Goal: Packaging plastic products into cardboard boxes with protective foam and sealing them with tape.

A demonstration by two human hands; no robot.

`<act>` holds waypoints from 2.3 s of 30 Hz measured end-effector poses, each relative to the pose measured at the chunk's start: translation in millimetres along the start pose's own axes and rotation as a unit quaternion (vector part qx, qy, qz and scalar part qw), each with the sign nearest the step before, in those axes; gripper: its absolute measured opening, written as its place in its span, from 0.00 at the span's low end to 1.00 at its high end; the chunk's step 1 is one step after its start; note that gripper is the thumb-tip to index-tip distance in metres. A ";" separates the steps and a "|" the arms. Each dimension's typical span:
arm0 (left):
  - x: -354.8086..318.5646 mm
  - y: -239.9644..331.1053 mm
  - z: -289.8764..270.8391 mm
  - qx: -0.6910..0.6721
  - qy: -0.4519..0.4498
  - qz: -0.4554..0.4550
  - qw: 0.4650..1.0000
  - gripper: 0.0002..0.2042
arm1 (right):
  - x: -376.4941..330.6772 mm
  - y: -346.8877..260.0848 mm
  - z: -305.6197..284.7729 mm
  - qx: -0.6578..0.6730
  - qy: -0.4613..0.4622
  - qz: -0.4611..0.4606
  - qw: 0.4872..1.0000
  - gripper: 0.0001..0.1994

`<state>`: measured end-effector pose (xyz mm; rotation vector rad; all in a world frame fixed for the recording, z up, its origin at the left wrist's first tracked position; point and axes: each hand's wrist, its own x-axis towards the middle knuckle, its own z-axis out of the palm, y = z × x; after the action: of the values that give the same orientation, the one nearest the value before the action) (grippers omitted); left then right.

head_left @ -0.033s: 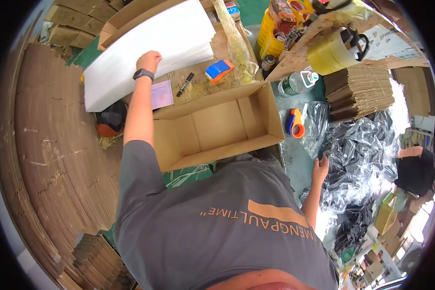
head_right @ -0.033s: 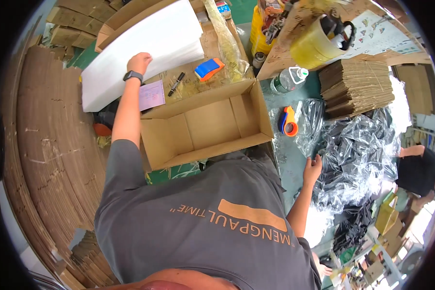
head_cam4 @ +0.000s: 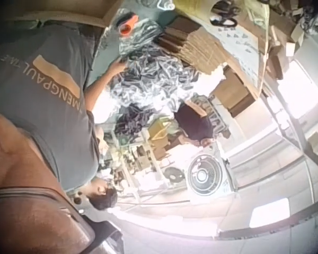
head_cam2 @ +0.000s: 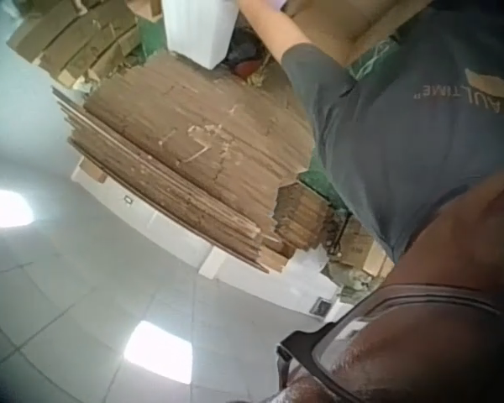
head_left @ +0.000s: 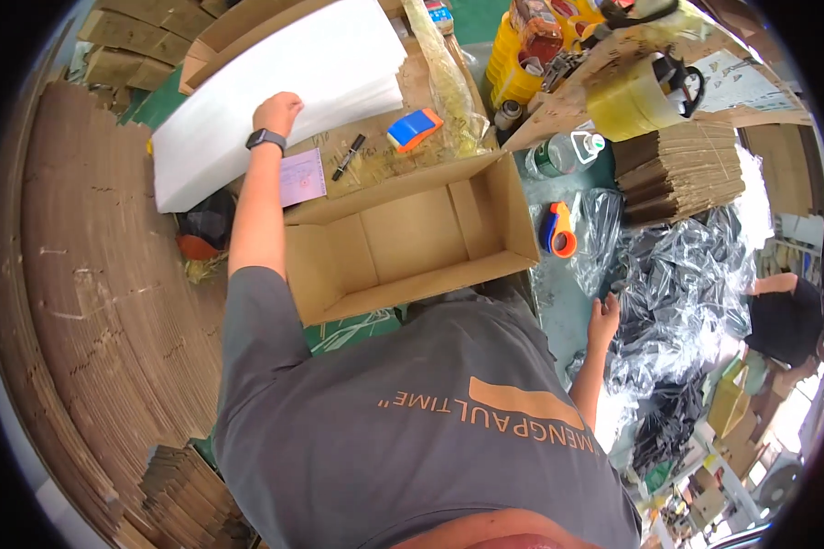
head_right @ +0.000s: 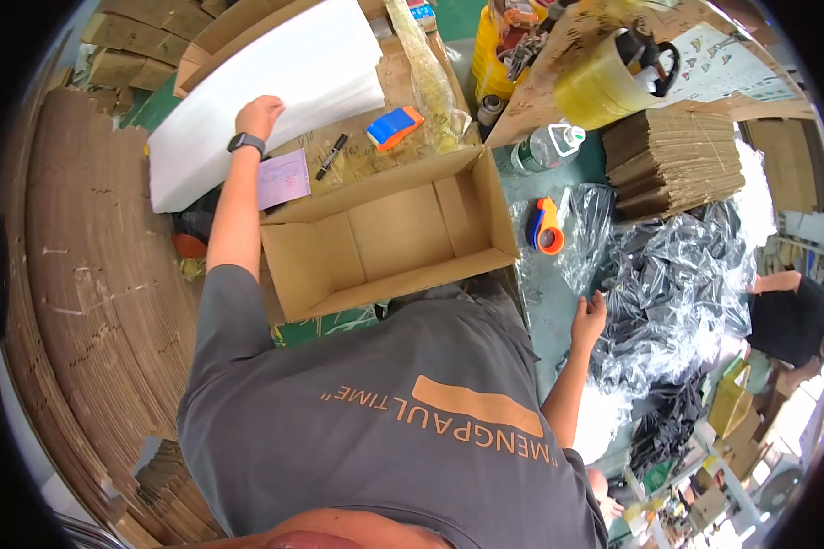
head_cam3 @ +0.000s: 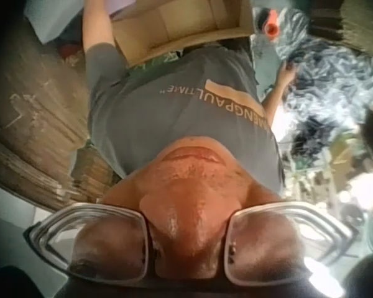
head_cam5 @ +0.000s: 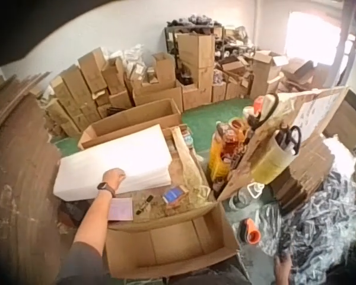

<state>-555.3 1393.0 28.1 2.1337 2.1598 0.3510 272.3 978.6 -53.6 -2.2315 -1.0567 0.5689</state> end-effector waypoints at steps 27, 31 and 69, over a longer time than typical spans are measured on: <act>-330.9 268.5 10.1 -0.723 -0.118 0.052 0.678 0.09 | -170.2 -543.4 110.8 -0.259 -0.387 -0.592 0.658 0.36; -314.7 202.0 -30.9 -0.468 -0.201 0.036 0.860 0.13 | -172.1 -555.6 96.5 -0.004 -0.433 -0.602 0.671 0.34; -304.3 81.3 214.7 -0.101 -0.464 -0.162 0.865 0.51 | 23.9 -344.0 194.6 0.118 -0.418 -0.184 0.882 0.28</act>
<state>-421.6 1112.4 -192.5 1.3288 1.7095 -0.3951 -16.0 1235.8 33.3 -1.4894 -1.6599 1.4605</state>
